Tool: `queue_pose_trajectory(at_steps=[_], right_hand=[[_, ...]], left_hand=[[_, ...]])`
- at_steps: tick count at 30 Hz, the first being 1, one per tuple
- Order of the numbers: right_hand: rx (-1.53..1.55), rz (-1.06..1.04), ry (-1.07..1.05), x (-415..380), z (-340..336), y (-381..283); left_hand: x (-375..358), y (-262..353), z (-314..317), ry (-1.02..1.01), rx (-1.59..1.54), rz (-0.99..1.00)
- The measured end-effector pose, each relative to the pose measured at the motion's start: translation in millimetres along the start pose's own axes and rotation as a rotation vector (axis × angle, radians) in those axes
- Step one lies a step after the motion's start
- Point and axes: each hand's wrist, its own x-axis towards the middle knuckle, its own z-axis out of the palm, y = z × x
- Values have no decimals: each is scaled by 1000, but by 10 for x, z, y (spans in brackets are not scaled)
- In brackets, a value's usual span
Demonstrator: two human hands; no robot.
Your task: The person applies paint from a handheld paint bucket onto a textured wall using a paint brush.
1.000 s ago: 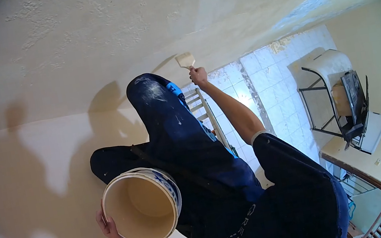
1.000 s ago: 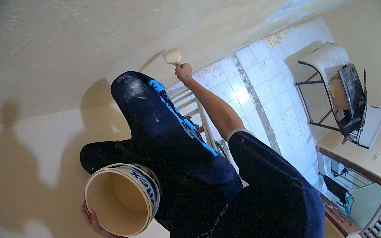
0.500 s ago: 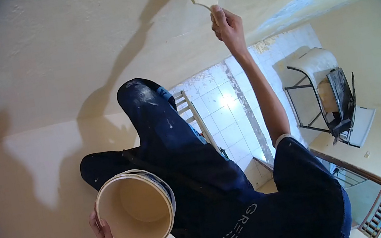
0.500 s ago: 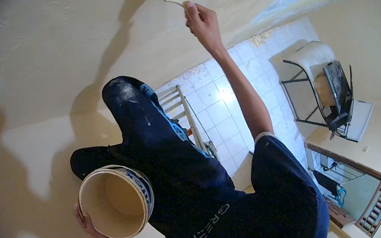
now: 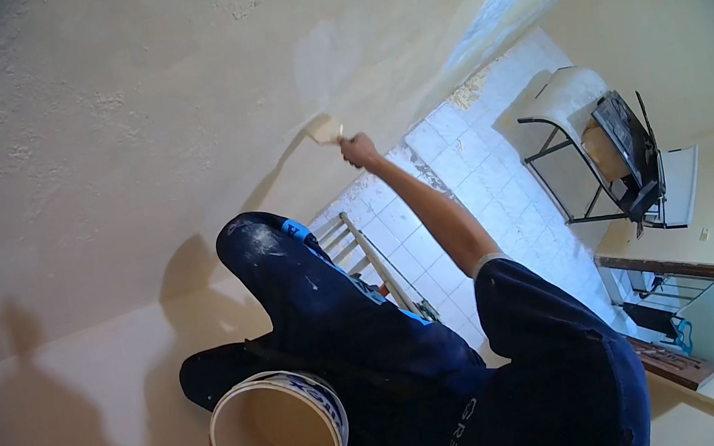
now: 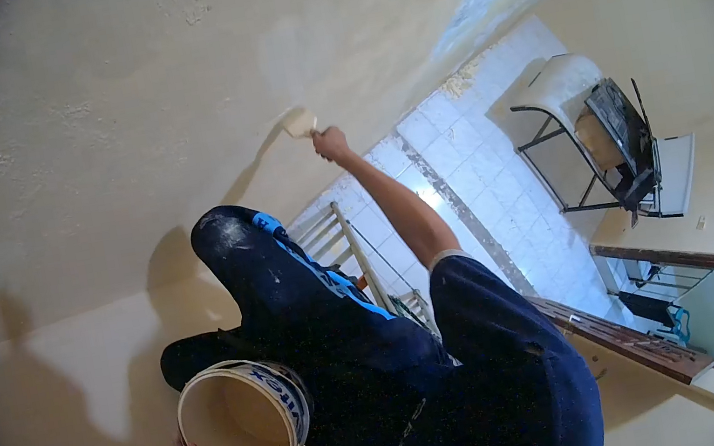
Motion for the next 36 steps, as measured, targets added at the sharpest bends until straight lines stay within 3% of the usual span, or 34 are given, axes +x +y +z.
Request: queue_pose_trajectory(at_steps=[5, 10, 13, 16, 17, 19, 21, 22, 23, 24, 26, 27, 29, 30, 32, 33, 35, 36], right_hand=[[-44, -202, 3, -465, -1122, -1415], [295, -625, 93, -1460, -1918, -2399], [427, -709, 53, -1531, -2021, -2707], [499, -746, -119, -910, -1571, -2361], [431, -648, 9, -705, -1284, -2066], [452, -684, -96, -397, -849, -1246], [430, -330, -252, -296, -577, -441], [12, -168, -111, -162, -439, -62], [-216, -123, -77, -265, -464, 59], [-209, -126, -77, -274, -514, 46], [240, 15, -145, -320, -662, -25], [168, -45, -89, -306, -815, -225], [32, -109, 4, -508, -1275, -1173], [44, -168, 39, -457, -1484, -1538], [148, -381, -17, -829, -1964, -2312], [180, -444, -34, -1151, -2146, -2573], [283, -609, -18, -1604, -2398, -2994], [360, -696, 15, -1743, -2477, -3107]], left_hand=[[-17, -22, -9, 112, 52, -59], [32, 68, 108, 17, -14, -71], [61, 89, 135, 24, -77, -91], [67, 99, 203, 4, -96, -66], [60, 92, 229, -33, -128, -46], [25, 73, 232, -5, -151, -59], [-5, 27, 172, 26, -166, -71], [-28, -14, 117, 36, -159, -59], [-30, -35, 80, 46, -150, -46], [-27, -26, 63, 44, -148, -39], [-60, -30, 39, 31, -197, -96], [-41, -153, -47, 21, -195, -101], [72, -482, -253, -88, 333, 511], [80, -409, -202, -94, 328, 514], [59, -156, -48, -52, 528, 331], [59, -115, -36, -59, 526, 334], [66, -102, 47, -16, 25, -70], [37, -66, 97, -17, 23, -78]])
